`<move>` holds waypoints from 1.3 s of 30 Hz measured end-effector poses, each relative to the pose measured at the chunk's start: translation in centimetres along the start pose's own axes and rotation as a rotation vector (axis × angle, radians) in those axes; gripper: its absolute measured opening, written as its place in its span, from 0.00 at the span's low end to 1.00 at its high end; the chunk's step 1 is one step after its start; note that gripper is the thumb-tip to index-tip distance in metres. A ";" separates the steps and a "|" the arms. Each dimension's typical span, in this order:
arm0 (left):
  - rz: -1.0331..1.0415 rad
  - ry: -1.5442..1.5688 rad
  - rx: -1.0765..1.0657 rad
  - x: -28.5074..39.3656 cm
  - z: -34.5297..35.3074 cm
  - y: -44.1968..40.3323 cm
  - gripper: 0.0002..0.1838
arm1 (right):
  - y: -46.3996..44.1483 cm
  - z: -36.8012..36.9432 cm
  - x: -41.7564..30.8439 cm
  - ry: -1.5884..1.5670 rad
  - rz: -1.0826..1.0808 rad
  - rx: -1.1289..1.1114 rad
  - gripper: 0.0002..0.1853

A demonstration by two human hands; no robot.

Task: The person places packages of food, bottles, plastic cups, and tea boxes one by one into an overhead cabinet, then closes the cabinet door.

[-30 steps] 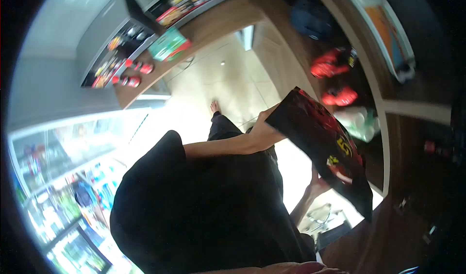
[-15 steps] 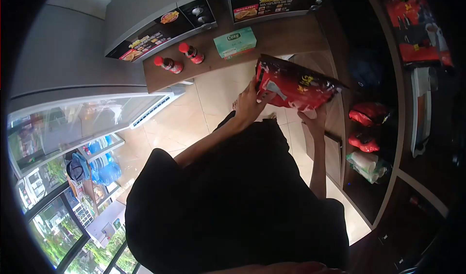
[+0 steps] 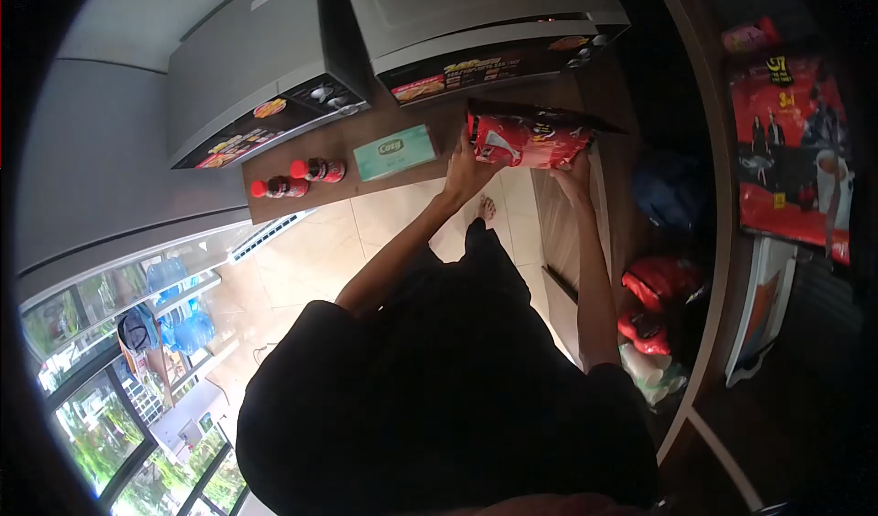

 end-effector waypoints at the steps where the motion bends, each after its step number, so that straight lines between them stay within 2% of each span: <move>1: -0.067 -0.008 -0.029 0.0 0.9 -0.7 0.49 | -1.4 0.1 1.2 0.035 0.022 -0.011 0.29; 3: -0.127 0.042 -0.066 -2.6 3.4 -2.0 0.46 | -3.6 0.7 2.7 0.007 -0.021 -0.112 0.27; 4: -0.128 0.024 -0.139 -4.4 4.6 -2.3 0.45 | -4.5 1.2 3.4 -0.008 -0.042 -0.163 0.26; 6: -0.091 -0.050 -0.345 -8.3 6.7 -2.5 0.42 | -5.6 2.5 6.6 -0.048 0.056 -0.225 0.26; 8: 0.324 -0.224 -0.071 -5.1 5.8 -2.1 0.38 | -4.7 2.3 7.0 -0.198 -0.041 -0.179 0.27; 9: 0.261 -0.133 -0.068 -5.4 5.9 -2.0 0.38 | -4.2 2.2 6.3 -0.270 -0.092 -0.162 0.28; 11: 0.132 0.040 -0.055 -6.8 5.5 -1.9 0.39 | -3.7 1.9 5.8 -0.157 -0.155 -0.110 0.31; 12: 0.112 0.014 -0.029 -7.3 5.6 -1.4 0.39 | -3.1 1.9 5.9 -0.110 -0.225 -0.112 0.31; 15: 0.093 -0.053 0.073 -6.1 4.5 -0.2 0.40 | -1.3 1.1 8.5 0.000 -0.097 0.006 0.33; 17: 0.130 -0.076 0.163 -3.5 2.9 1.5 0.41 | 0.8 0.4 9.4 -0.135 -0.001 0.094 0.35; 18: 0.035 -0.089 0.158 -4.4 2.9 2.2 0.39 | 2.2 0.0 9.6 -0.202 0.048 0.145 0.36; 21: -0.089 0.122 0.111 -3.9 1.7 4.5 0.36 | 7.4 0.0 9.2 -0.314 0.221 0.105 0.37; 22: -0.049 0.180 0.116 -2.7 0.9 5.5 0.33 | 9.5 0.0 8.9 -0.307 0.196 0.154 0.31; 26: 0.108 0.265 0.021 0.4 -0.7 9.5 0.27 | 18.6 0.9 8.1 -0.292 0.150 0.362 0.23; 29: 0.123 0.294 -0.133 1.4 0.0 13.4 0.26 | 26.3 1.6 7.8 -0.272 0.223 0.525 0.24; 32: 0.142 0.424 -0.303 3.5 2.3 17.3 0.18 | 32.7 -0.1 3.0 -0.207 0.192 0.686 0.23; 34: 0.115 0.465 -0.508 6.5 3.7 20.0 0.12 | 36.9 -3.5 -1.2 -0.011 0.067 0.857 0.20; 37: 0.417 0.420 -0.593 13.3 4.7 24.3 0.09 | 44.0 -10.7 -6.6 0.145 0.042 1.158 0.12; 39: 0.572 0.443 -0.648 18.5 5.7 27.8 0.06 | 48.6 -16.2 -12.0 0.524 -0.062 1.330 0.13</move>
Point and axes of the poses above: each hand's wrist, its own y-axis away from the middle knuckle, its own z-axis out of the palm, x = y × z, the point moved 8 cm from there along -y, towards the middle knuckle, and after that the axes turned 1 degree about -y, right-handed, at the moved point
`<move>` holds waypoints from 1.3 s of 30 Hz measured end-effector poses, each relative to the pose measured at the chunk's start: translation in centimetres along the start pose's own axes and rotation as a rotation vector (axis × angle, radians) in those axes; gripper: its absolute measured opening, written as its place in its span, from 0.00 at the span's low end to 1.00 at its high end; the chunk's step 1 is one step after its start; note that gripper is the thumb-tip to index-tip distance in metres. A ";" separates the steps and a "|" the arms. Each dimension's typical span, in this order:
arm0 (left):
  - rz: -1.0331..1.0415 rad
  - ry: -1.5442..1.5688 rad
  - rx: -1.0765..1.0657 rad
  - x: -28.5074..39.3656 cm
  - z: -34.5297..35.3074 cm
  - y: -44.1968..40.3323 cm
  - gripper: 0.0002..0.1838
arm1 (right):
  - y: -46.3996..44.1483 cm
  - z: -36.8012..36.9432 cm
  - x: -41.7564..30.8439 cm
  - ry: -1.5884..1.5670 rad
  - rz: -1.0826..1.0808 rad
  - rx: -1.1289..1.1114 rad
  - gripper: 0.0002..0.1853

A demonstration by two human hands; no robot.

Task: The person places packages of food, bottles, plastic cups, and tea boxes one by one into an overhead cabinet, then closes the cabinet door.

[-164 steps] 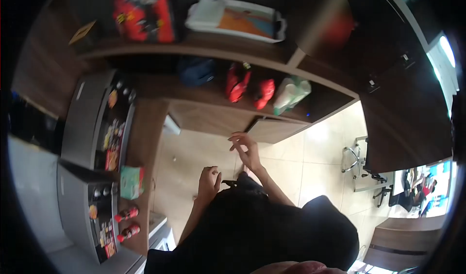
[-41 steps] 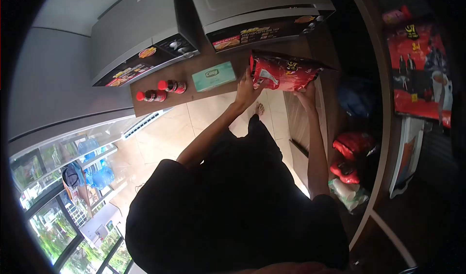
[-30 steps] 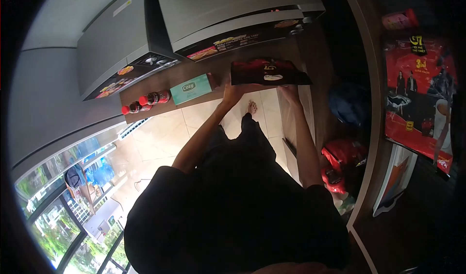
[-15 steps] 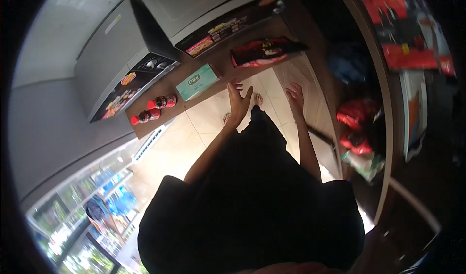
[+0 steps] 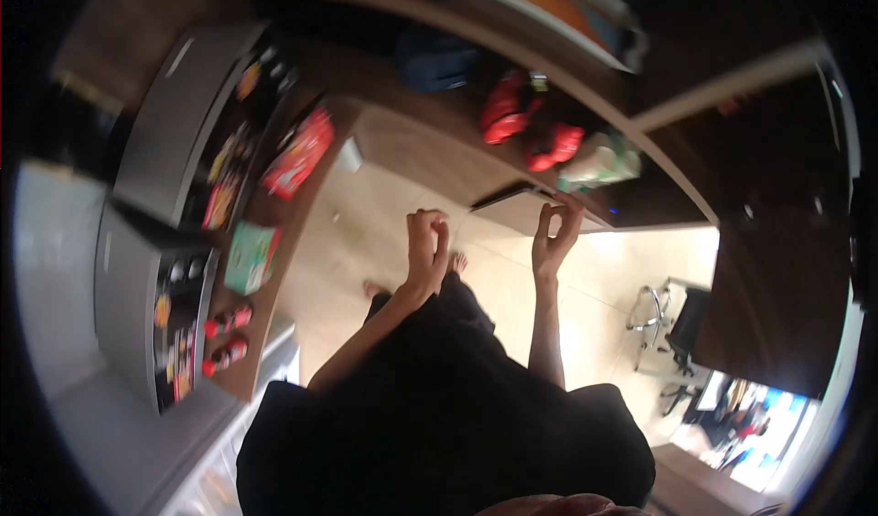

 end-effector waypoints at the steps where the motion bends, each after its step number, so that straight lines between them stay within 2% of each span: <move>1: 0.076 0.033 -0.050 2.5 2.2 -0.6 0.07 | -2.3 -3.0 1.0 0.009 0.038 0.045 0.14; 3: 0.263 0.091 -0.147 8.5 7.1 -1.9 0.10 | -7.3 -9.4 3.0 -0.047 0.069 0.117 0.15; 5: 0.454 0.083 -0.256 14.8 12.1 -2.9 0.15 | -11.7 -14.4 7.3 -0.242 0.111 0.175 0.18; 8: 0.682 0.093 -0.387 22.6 21.4 -5.1 0.20 | -18.7 -19.9 13.9 -0.246 0.084 0.197 0.23; 10: 0.689 0.149 -0.383 25.9 28.4 -7.6 0.20 | -22.8 -21.2 19.4 -0.316 0.207 0.153 0.28; 13: 0.464 0.233 -0.470 26.8 39.7 -12.2 0.24 | -28.1 -21.7 29.0 0.014 0.116 0.149 0.33; 14: 0.381 0.229 -0.503 26.3 43.4 -13.7 0.26 | -29.0 -22.1 29.9 0.012 0.154 0.140 0.34; 16: 0.351 0.153 -0.534 24.8 50.0 -16.5 0.27 | -30.9 -22.4 30.9 0.008 0.224 0.119 0.35; 17: 0.336 0.115 -0.548 24.0 52.6 -17.9 0.28 | -32.0 -22.8 31.2 0.079 0.184 0.120 0.36; 18: 0.396 -0.001 -0.536 23.9 54.4 -19.3 0.28 | -33.2 -23.0 32.8 -0.016 0.214 0.122 0.37; 20: 0.516 -0.245 -0.522 24.2 56.9 -21.5 0.29 | -34.9 -22.9 34.8 -0.213 0.285 0.134 0.39; 23: 0.453 -0.226 -0.550 25.3 59.4 -24.9 0.28 | -36.9 -23.3 35.5 -0.447 0.284 0.195 0.40; 26: 0.437 -0.094 -0.512 24.9 63.3 -28.1 0.28 | -38.9 -23.0 40.2 -0.338 0.233 0.267 0.41; 29: 0.417 -0.007 -0.550 24.6 66.9 -30.6 0.29 | -40.4 -22.9 38.4 -0.328 0.325 0.178 0.40; 32: 0.466 0.114 -0.531 25.5 68.9 -32.6 0.31 | -41.7 -23.2 38.5 -0.132 0.242 0.281 0.39; 35: 0.409 0.139 -0.503 25.6 69.9 -33.4 0.32 | -42.3 -23.2 39.6 -0.161 0.238 0.313 0.35; 38: 0.506 0.159 -0.492 26.2 71.0 -34.6 0.31 | -42.0 -23.2 41.2 -0.222 0.434 0.314 0.35; 39: 0.499 0.154 -0.467 26.1 70.6 -34.4 0.31 | -42.3 -23.0 41.0 -0.256 0.413 0.275 0.35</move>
Point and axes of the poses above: each hand's wrist, its own y-axis away from the middle knuckle, its own z-axis out of the palm, x = y × z, the point moved 8 cm from there along -y, towards the middle knuckle, and after that the axes turned 1 degree about -y, right-handed, at the moved point
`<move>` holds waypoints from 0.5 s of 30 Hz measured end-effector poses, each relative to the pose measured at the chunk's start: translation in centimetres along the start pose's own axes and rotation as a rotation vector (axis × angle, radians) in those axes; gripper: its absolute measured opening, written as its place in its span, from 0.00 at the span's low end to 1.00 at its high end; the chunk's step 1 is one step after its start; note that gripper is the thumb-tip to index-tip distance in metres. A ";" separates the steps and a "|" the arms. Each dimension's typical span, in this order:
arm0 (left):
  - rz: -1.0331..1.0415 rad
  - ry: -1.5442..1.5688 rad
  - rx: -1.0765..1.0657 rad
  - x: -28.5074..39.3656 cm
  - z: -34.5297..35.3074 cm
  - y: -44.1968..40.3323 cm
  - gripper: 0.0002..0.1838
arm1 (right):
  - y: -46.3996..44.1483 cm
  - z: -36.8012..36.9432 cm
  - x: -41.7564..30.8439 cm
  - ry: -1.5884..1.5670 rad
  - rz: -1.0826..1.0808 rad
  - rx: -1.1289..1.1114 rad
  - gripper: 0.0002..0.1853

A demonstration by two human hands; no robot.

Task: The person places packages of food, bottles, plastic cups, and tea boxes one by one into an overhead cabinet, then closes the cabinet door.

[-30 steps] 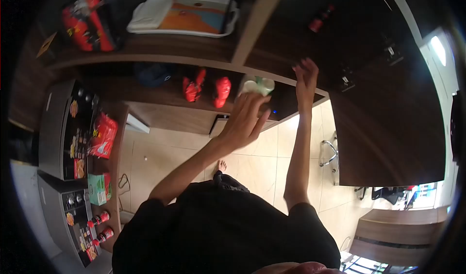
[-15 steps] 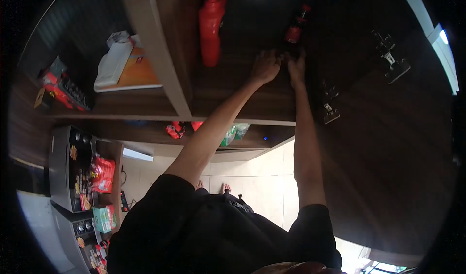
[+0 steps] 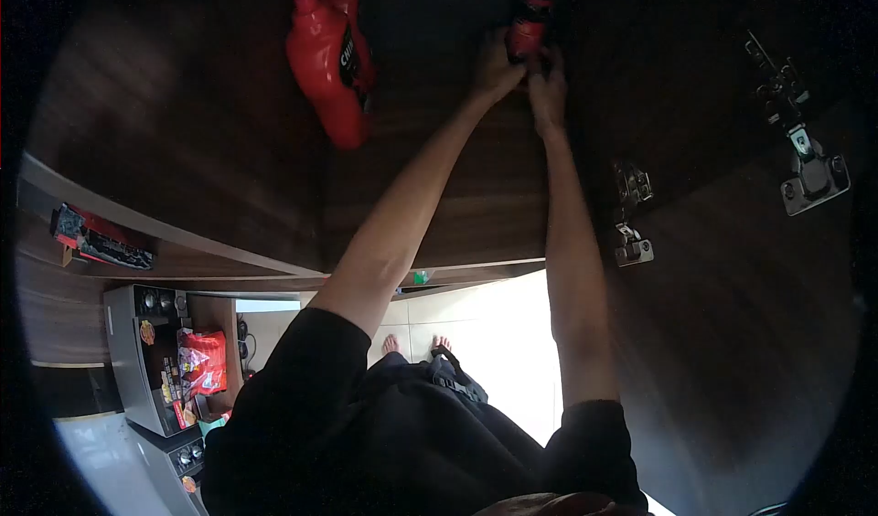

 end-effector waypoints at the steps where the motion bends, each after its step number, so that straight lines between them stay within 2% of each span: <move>1: -0.007 -0.010 0.024 0.2 -0.3 0.2 0.30 | -0.1 0.2 -0.4 -0.028 -0.012 -0.047 0.34; 5: -0.114 -0.053 0.148 0.0 -2.0 0.7 0.28 | -0.5 1.1 -0.7 0.096 -0.148 -0.098 0.32; 8: -0.185 -0.052 0.158 -0.8 -2.4 1.3 0.27 | 0.7 1.6 -1.2 -0.017 -0.075 -0.146 0.29; 11: -0.096 -0.011 0.134 -0.9 -2.5 2.0 0.27 | -0.5 1.7 0.3 0.087 -0.145 -0.127 0.32; 14: -0.013 -0.015 0.081 0.9 -3.7 4.1 0.26 | 1.2 1.7 -3.1 0.393 -0.370 -0.155 0.36; 15: -0.012 0.013 0.062 0.9 -3.8 5.0 0.27 | 1.9 1.5 -3.3 0.362 -0.355 -0.150 0.36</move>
Point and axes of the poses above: each hand's wrist, its own y-axis away from the middle knuckle, its own z-axis out of the palm, x = y × z, the point moved 8 cm from there along -y, towards the middle knuckle, and after that the axes turned 1 degree about -y, right-handed, at the moved point
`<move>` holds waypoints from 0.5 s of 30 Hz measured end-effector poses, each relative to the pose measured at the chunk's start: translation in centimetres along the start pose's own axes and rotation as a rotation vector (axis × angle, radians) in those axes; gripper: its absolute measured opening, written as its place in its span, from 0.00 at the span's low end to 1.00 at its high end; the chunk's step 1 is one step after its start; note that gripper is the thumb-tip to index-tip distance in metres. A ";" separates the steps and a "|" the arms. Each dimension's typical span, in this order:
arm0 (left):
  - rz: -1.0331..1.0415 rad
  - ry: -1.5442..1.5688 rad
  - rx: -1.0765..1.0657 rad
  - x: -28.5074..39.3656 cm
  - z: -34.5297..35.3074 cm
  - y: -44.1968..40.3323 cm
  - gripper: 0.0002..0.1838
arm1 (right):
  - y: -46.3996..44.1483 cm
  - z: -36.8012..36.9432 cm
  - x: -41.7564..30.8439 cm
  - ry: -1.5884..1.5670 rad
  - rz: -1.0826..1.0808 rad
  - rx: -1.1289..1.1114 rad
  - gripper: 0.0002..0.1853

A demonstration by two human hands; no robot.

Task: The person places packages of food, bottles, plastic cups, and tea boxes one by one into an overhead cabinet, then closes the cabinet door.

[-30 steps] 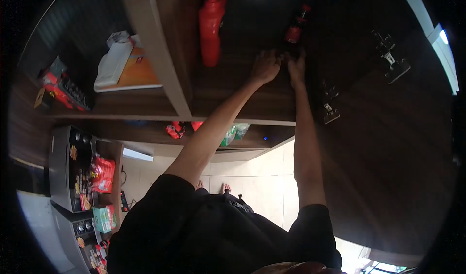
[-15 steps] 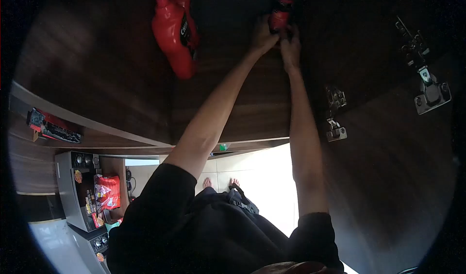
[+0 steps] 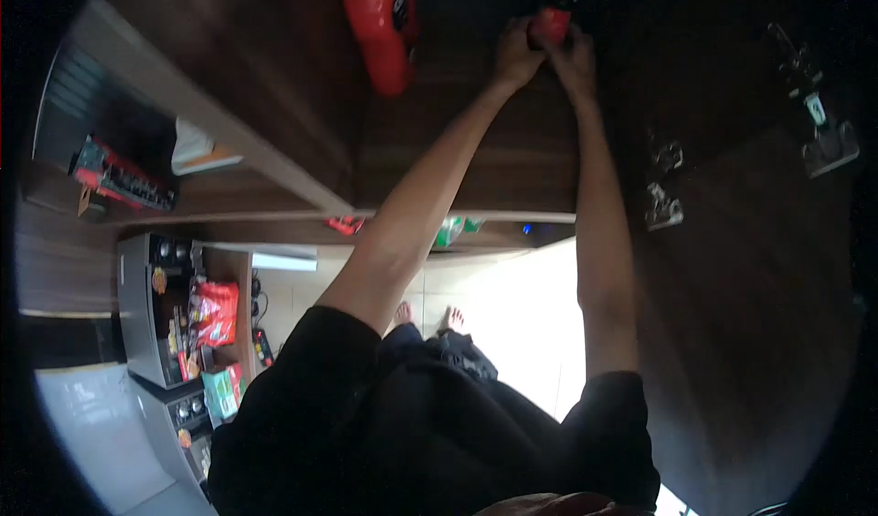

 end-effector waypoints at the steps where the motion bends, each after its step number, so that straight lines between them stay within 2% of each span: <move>1: 0.000 0.028 -0.018 0.0 -0.3 0.6 0.28 | 0.5 -0.1 -0.4 -0.031 0.014 0.008 0.37; 2: -0.002 0.056 -0.036 -0.2 -0.5 1.2 0.29 | 1.0 -0.2 -0.8 -0.062 0.031 0.016 0.38; 5: 0.107 -0.003 0.018 1.9 -2.5 3.9 0.28 | 3.4 -0.2 -0.9 0.113 0.090 -0.014 0.43; 8: -0.093 0.014 -0.122 2.7 -3.3 6.8 0.33 | 7.1 -1.3 -4.8 0.078 0.122 -0.083 0.36; 11: 0.099 -0.170 -0.026 6.8 -5.6 10.5 0.31 | 12.2 -4.2 -11.7 0.148 0.278 -0.153 0.35; 13: 0.102 -0.070 -0.064 11.1 -8.0 14.0 0.30 | 15.3 -6.0 -12.8 0.154 0.094 -0.058 0.40; 14: 0.310 -0.092 -0.011 13.6 -9.4 16.4 0.29 | 17.6 -6.4 -13.3 -0.054 0.037 0.020 0.37; 15: 0.266 -0.135 -0.043 15.3 -10.4 18.7 0.32 | 19.7 -7.1 -14.4 -0.271 -0.022 0.093 0.35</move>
Point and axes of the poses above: each hand's wrist, its own y-axis away from the middle knuckle, its own z-axis out of the palm, x = y × z, the point moved 8 cm from there along -y, towards the middle knuckle, and after that the axes turned 1 degree about -y, right-handed, at the moved point
